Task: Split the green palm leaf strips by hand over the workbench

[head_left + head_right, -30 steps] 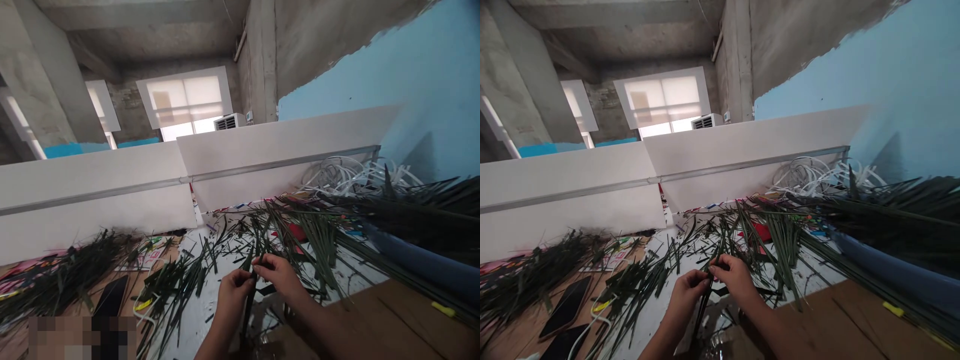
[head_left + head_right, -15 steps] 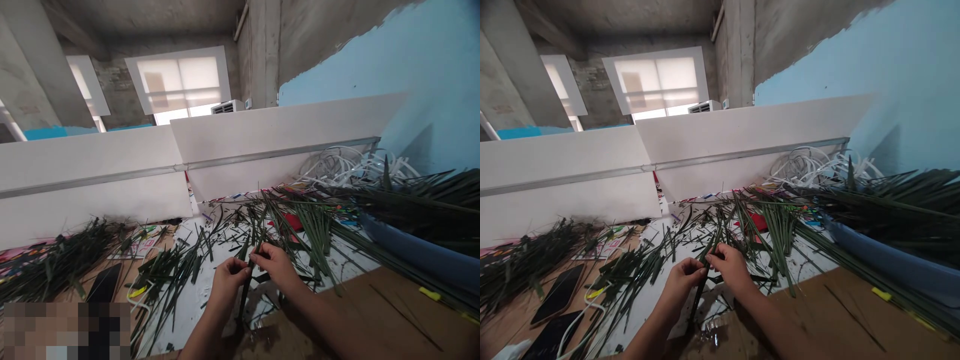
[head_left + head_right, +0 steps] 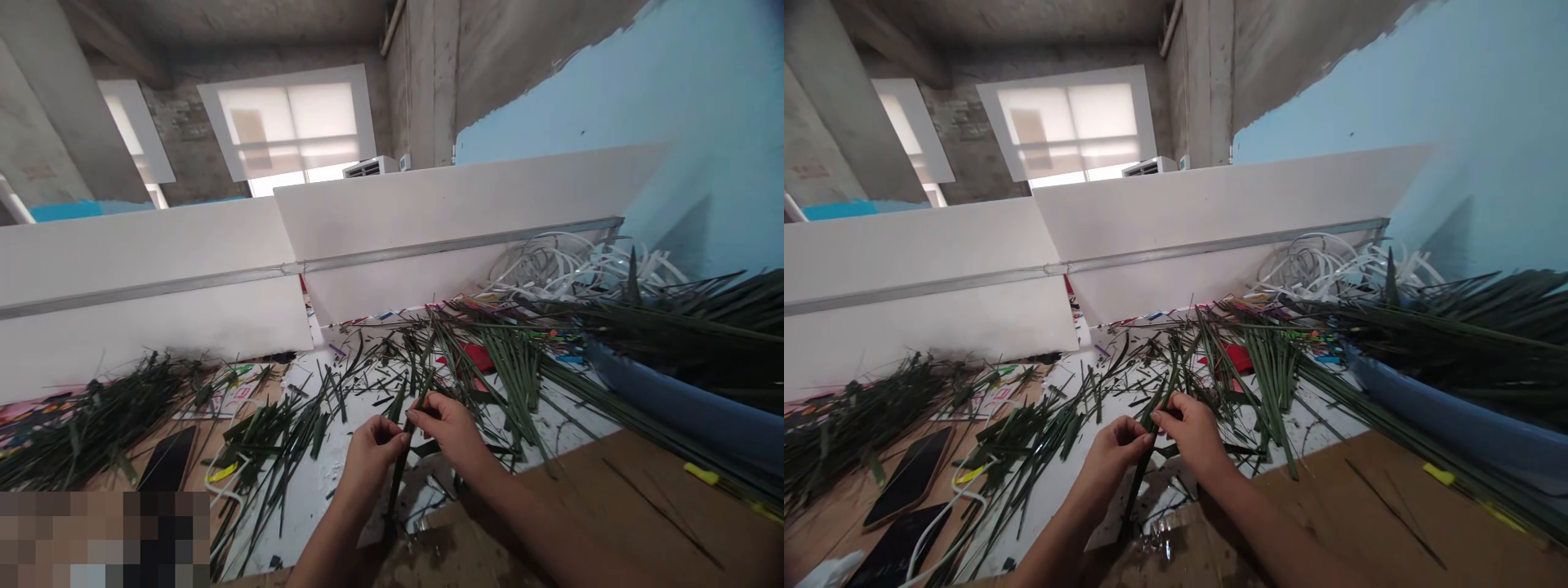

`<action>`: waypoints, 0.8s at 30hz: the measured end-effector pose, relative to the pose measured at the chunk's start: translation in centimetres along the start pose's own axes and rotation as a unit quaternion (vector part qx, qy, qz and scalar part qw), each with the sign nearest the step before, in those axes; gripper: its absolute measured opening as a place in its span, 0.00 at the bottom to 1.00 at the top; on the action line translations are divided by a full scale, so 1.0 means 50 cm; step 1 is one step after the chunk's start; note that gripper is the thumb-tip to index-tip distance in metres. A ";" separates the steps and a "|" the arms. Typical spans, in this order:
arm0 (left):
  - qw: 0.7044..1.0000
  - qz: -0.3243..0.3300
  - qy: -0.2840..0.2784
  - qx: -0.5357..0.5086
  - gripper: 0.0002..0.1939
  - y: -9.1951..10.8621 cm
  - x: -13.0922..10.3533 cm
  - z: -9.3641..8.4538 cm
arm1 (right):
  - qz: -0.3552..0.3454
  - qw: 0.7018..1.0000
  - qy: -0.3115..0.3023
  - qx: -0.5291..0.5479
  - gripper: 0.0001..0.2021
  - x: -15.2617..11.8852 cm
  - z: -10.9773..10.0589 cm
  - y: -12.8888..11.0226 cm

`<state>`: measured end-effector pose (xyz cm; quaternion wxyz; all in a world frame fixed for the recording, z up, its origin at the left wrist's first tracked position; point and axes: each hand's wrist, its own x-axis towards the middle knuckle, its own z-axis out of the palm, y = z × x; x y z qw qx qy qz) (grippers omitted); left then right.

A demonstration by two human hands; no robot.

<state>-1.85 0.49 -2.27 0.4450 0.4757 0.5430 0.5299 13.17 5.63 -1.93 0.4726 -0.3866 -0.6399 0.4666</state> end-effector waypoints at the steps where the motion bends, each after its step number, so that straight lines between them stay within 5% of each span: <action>1: 1.000 0.000 -0.003 0.001 0.12 -0.001 0.000 -0.001 | -0.003 1.000 0.002 -0.007 0.12 -0.001 0.000 -0.002; 8: 1.000 -0.006 -0.008 -0.011 0.15 0.007 0.001 -0.002 | -0.017 0.999 0.016 -0.029 0.11 -0.008 -0.002 -0.018; 14: 0.992 -0.074 -0.083 -0.066 0.23 0.008 -0.001 -0.007 | -0.006 0.999 0.024 -0.025 0.11 -0.002 -0.011 -0.022; 24: 0.995 -0.054 -0.064 -0.047 0.18 0.003 0.003 -0.012 | 0.008 0.999 0.028 -0.023 0.10 -0.002 -0.008 -0.020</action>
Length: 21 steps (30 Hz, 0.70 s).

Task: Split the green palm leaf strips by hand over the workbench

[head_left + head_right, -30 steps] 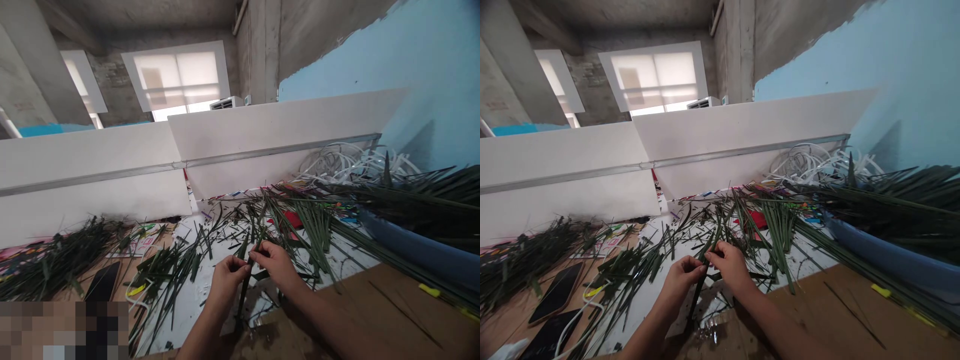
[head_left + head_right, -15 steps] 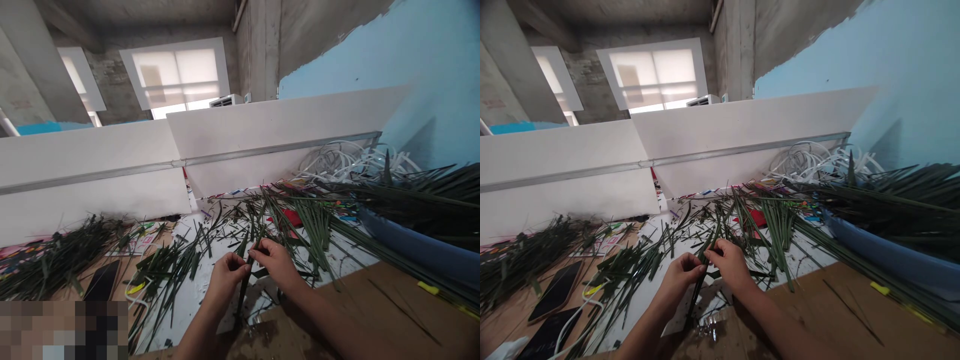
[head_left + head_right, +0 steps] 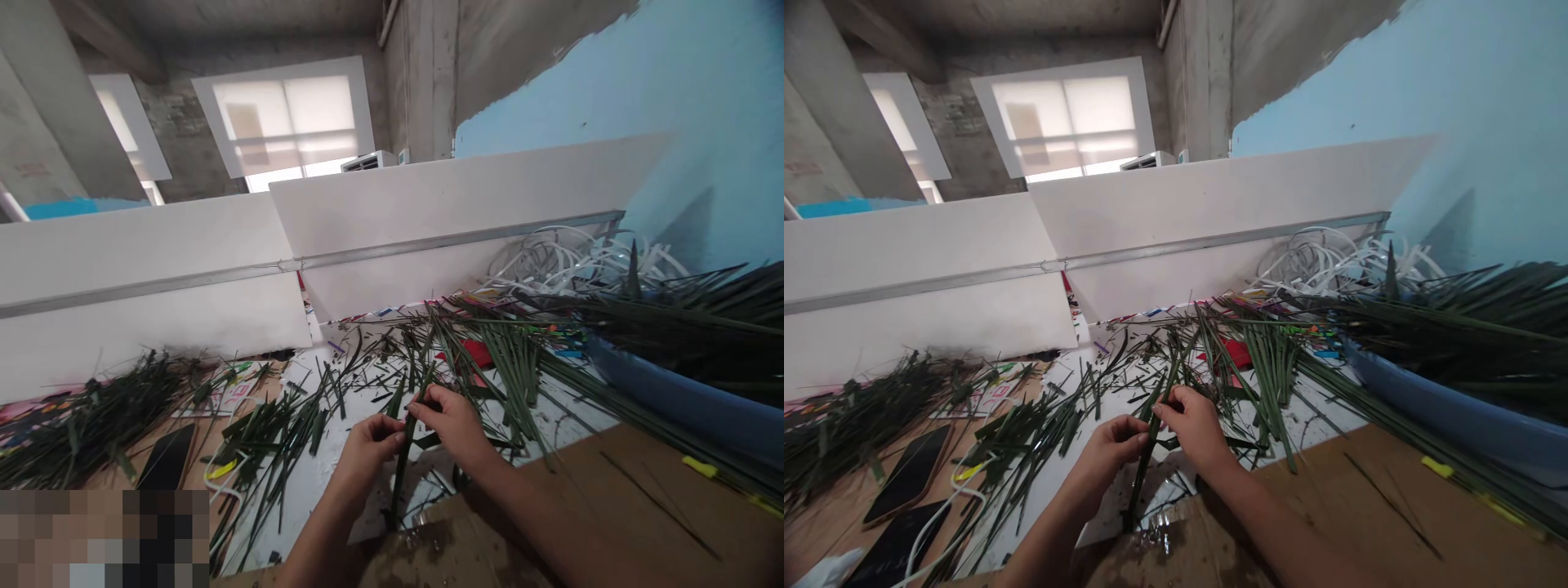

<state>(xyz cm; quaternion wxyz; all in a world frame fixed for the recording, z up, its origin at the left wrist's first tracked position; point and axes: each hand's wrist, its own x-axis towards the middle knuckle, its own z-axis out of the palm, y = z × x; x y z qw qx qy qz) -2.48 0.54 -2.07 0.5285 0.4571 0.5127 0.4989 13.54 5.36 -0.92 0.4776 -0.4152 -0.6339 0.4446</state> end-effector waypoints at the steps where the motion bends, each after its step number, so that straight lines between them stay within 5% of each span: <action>1: 1.000 0.006 0.003 0.004 0.17 0.000 0.001 0.001 | -0.004 1.000 0.001 -0.001 0.10 0.000 0.001 0.001; 21: 0.992 0.061 0.059 0.097 0.06 -0.006 0.004 0.007 | -0.041 0.998 0.012 -0.041 0.08 -0.005 -0.001 0.001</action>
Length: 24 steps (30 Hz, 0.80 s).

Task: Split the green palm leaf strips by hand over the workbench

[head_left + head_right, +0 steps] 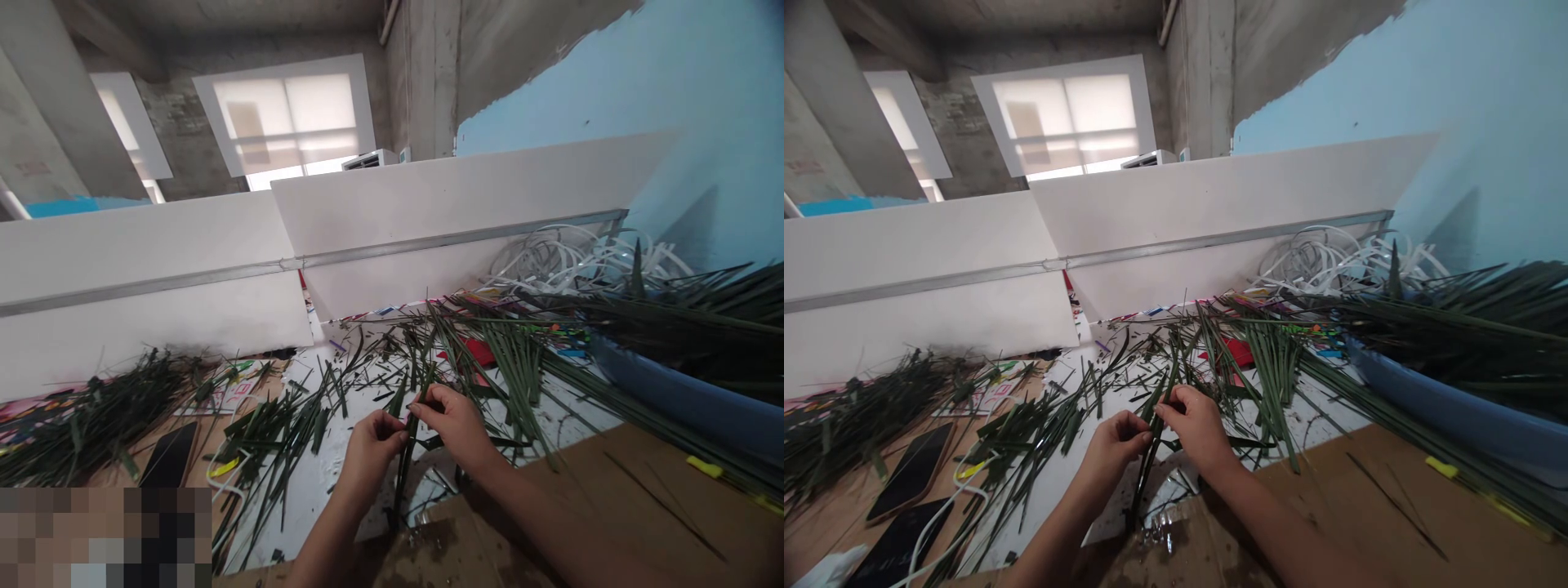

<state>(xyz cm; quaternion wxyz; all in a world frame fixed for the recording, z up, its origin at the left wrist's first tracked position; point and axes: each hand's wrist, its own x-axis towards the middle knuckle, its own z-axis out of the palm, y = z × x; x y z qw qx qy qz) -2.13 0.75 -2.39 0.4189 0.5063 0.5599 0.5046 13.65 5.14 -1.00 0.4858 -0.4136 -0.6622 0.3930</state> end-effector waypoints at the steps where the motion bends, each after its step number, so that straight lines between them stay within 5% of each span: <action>1: 1.000 0.000 0.003 0.001 0.06 -0.001 0.000 0.001 | 0.000 1.000 0.001 -0.002 0.08 0.001 0.000 0.001; 24: 0.999 -0.010 0.024 -0.039 0.09 0.007 -0.009 0.014 | 0.009 1.000 0.019 0.007 0.10 0.005 0.000 0.004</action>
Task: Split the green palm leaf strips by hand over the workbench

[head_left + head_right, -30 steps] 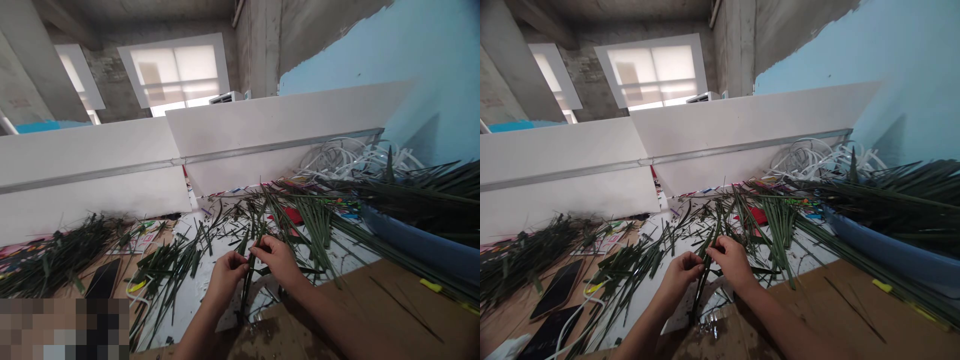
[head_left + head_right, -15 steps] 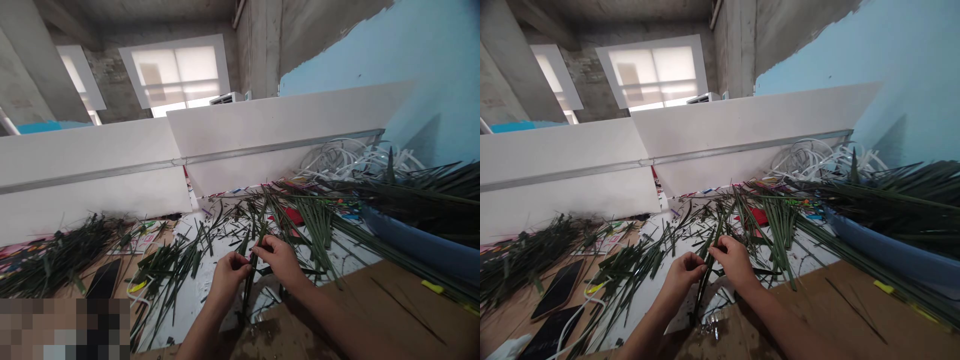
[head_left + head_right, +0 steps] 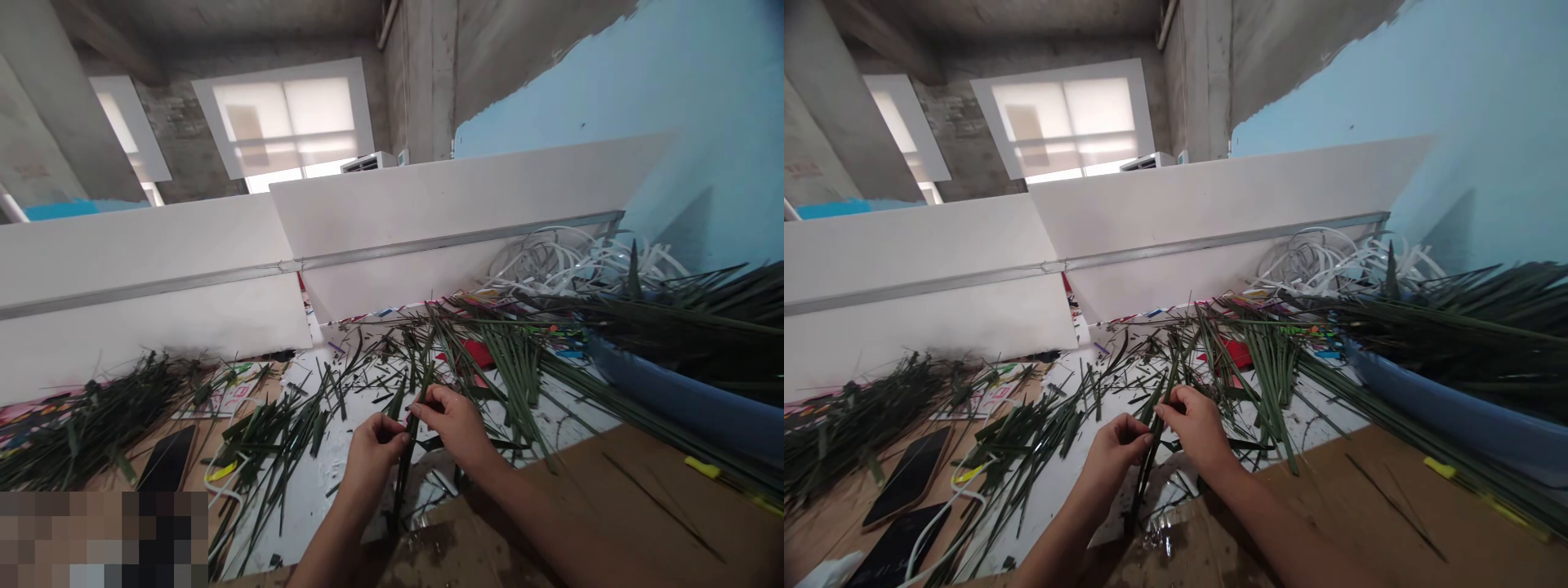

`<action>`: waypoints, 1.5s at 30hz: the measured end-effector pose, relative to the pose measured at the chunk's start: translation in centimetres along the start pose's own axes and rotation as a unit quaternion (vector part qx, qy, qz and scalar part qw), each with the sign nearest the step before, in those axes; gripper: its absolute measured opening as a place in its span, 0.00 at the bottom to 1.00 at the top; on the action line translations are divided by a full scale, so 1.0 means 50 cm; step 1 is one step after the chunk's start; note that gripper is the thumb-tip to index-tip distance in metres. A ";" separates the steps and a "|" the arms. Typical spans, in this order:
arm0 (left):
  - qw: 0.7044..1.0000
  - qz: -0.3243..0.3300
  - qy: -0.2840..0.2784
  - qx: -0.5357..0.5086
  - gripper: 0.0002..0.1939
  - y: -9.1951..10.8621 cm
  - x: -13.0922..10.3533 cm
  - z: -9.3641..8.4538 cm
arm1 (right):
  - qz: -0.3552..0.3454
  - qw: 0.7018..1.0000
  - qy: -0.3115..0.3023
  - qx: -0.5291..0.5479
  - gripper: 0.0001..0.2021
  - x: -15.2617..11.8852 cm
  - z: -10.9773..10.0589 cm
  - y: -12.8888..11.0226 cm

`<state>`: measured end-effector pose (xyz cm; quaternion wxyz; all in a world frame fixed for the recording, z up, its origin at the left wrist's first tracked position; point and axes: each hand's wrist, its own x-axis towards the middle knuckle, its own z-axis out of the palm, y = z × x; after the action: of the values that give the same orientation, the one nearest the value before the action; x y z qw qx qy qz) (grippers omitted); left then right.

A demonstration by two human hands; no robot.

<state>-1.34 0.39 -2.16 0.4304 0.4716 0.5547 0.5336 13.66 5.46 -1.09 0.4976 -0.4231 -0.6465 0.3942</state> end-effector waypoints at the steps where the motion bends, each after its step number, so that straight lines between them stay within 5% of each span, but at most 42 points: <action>1: 1.000 -0.002 -0.004 -0.006 0.10 0.000 0.000 0.001 | 0.004 1.000 -0.001 0.004 0.10 0.001 0.000 0.002; 16: 0.998 -0.058 -0.034 -0.007 0.20 0.018 -0.016 -0.001 | 0.020 0.998 -0.002 0.055 0.11 0.011 -0.004 0.014; 24: 0.998 -0.025 -0.049 -0.020 0.16 0.004 -0.005 0.010 | 0.030 0.997 0.007 0.072 0.12 0.012 -0.003 0.018; 30: 0.993 -0.087 -0.049 -0.066 0.17 0.006 -0.014 0.015 | 0.016 0.992 0.010 0.127 0.13 0.011 -0.005 0.009; 35: 0.994 -0.077 -0.017 -0.079 0.16 -0.004 -0.009 0.008 | 0.020 0.987 0.038 0.157 0.15 0.013 -0.013 -0.005; 45: 0.991 -0.101 -0.061 -0.060 0.19 -0.007 -0.005 0.003 | 0.055 0.929 0.123 0.345 0.18 0.032 -0.055 -0.028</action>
<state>-1.17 0.18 -2.51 0.5428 0.4183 0.5385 0.4902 15.91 6.74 1.24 0.6662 -0.3055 -0.3803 0.5641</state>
